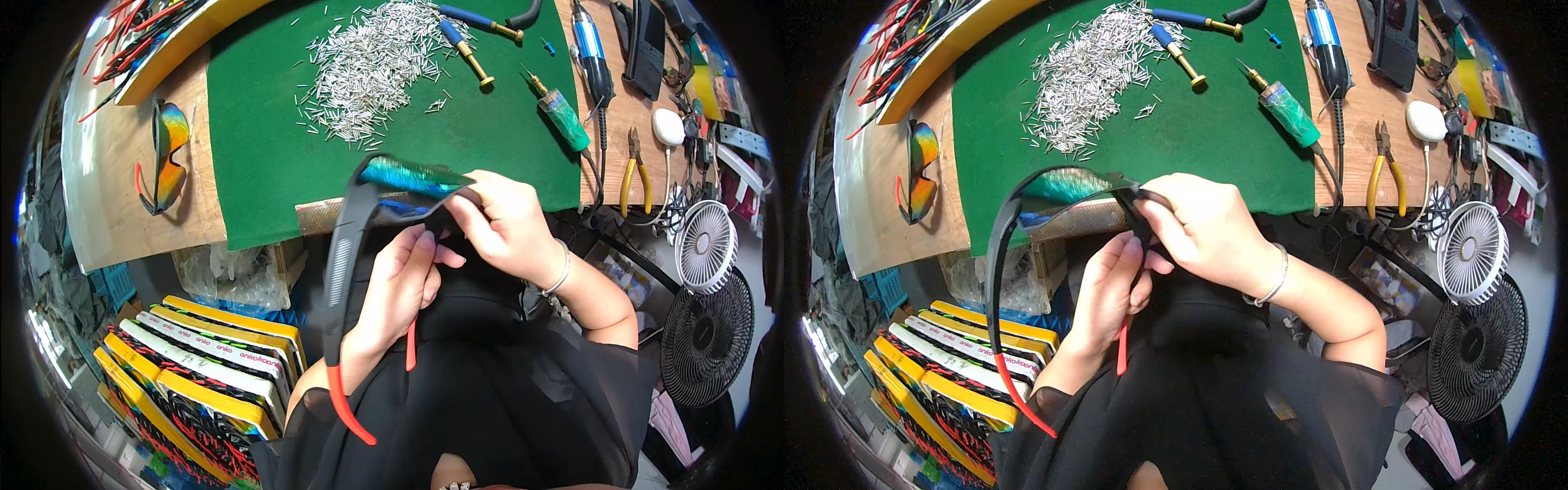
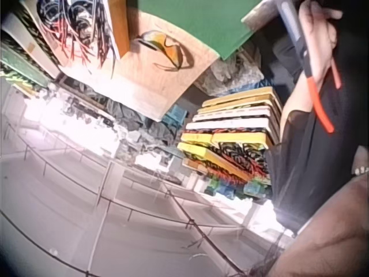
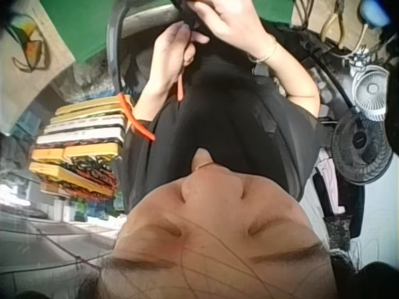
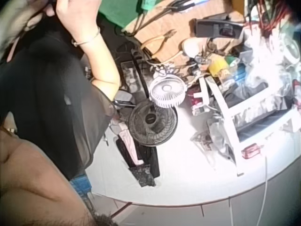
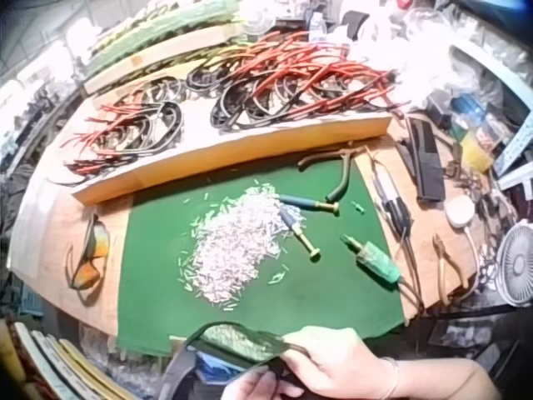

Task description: The person assembles sunglasses by inserting small metal pins into the frame using a screwdriver and pliers. They repeatedly pick up sunglasses from a tray, insert pins, and place the finished units back on the tray.

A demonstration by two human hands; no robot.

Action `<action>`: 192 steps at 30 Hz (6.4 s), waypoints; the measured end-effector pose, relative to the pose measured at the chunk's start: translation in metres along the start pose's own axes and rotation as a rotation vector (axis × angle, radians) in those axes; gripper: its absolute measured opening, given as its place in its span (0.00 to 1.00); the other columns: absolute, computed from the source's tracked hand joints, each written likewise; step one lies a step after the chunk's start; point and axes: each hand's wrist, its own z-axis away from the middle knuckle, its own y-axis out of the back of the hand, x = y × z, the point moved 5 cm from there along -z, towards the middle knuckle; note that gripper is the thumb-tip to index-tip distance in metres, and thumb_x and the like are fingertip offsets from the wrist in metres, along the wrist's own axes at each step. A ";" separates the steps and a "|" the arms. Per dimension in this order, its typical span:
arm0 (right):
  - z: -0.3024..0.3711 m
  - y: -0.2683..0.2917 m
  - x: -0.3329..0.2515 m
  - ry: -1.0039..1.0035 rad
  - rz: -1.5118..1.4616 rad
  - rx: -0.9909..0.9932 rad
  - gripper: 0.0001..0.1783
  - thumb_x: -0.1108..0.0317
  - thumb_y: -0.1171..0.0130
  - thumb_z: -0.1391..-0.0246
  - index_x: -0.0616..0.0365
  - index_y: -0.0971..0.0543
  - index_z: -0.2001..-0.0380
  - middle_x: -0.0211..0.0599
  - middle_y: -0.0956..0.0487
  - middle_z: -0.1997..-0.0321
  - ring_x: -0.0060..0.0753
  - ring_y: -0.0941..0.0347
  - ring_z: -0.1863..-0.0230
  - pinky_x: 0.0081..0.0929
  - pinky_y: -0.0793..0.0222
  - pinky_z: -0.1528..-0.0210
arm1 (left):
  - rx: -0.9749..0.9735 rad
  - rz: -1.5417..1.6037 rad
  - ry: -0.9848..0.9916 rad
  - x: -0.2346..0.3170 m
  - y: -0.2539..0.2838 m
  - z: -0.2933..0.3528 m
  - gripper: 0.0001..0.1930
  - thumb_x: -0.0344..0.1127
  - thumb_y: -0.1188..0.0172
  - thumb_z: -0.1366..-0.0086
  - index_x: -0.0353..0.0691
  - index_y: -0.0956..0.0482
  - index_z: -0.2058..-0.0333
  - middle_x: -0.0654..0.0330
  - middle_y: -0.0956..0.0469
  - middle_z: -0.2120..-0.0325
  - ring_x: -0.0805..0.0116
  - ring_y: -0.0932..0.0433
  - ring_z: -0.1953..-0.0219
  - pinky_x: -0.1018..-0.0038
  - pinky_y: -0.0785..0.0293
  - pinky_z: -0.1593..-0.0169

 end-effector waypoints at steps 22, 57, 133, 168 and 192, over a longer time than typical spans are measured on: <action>-0.005 0.087 0.014 -0.088 0.460 0.234 0.12 0.68 0.43 0.51 0.63 0.24 0.64 0.42 0.25 0.68 0.35 0.28 0.68 0.28 0.32 0.65 | -0.138 0.165 0.224 -0.017 0.013 -0.025 0.20 0.49 0.54 0.34 0.34 0.32 0.68 0.58 0.24 0.76 0.84 0.44 0.89 0.87 0.49 0.86; -0.032 0.022 0.017 -0.097 0.697 -0.115 0.21 0.67 0.47 0.49 0.53 0.31 0.50 0.41 0.35 0.67 0.37 0.29 0.76 0.28 0.31 0.76 | -0.120 0.157 0.241 -0.014 0.011 -0.019 0.14 0.43 0.54 0.34 0.35 0.31 0.67 0.57 0.22 0.71 0.83 0.41 0.86 0.86 0.45 0.83; 0.027 -0.003 -0.025 0.241 0.941 -0.530 0.20 0.67 0.48 0.57 0.53 0.28 0.56 0.32 0.34 0.81 0.24 0.34 0.87 0.20 0.36 0.86 | 0.042 0.109 0.052 -0.014 0.004 -0.025 0.16 0.44 0.54 0.33 0.37 0.28 0.73 0.69 0.34 0.86 0.84 0.41 0.88 0.87 0.47 0.85; 0.026 -0.010 -0.022 0.229 0.940 -0.466 0.21 0.67 0.49 0.56 0.54 0.29 0.54 0.33 0.33 0.83 0.27 0.33 0.87 0.22 0.34 0.87 | 0.014 0.043 0.104 -0.015 0.009 -0.030 0.18 0.45 0.54 0.34 0.35 0.27 0.70 0.69 0.36 0.89 0.84 0.44 0.89 0.88 0.49 0.85; -0.019 0.033 -0.038 0.169 0.143 -0.201 0.26 0.65 0.38 0.57 0.62 0.31 0.53 0.46 0.28 0.62 0.44 0.30 0.63 0.33 0.33 0.60 | -0.022 -0.063 -0.186 0.033 -0.005 0.001 0.19 0.28 0.53 0.37 0.34 0.38 0.48 0.65 0.27 0.73 0.84 0.39 0.80 0.88 0.42 0.78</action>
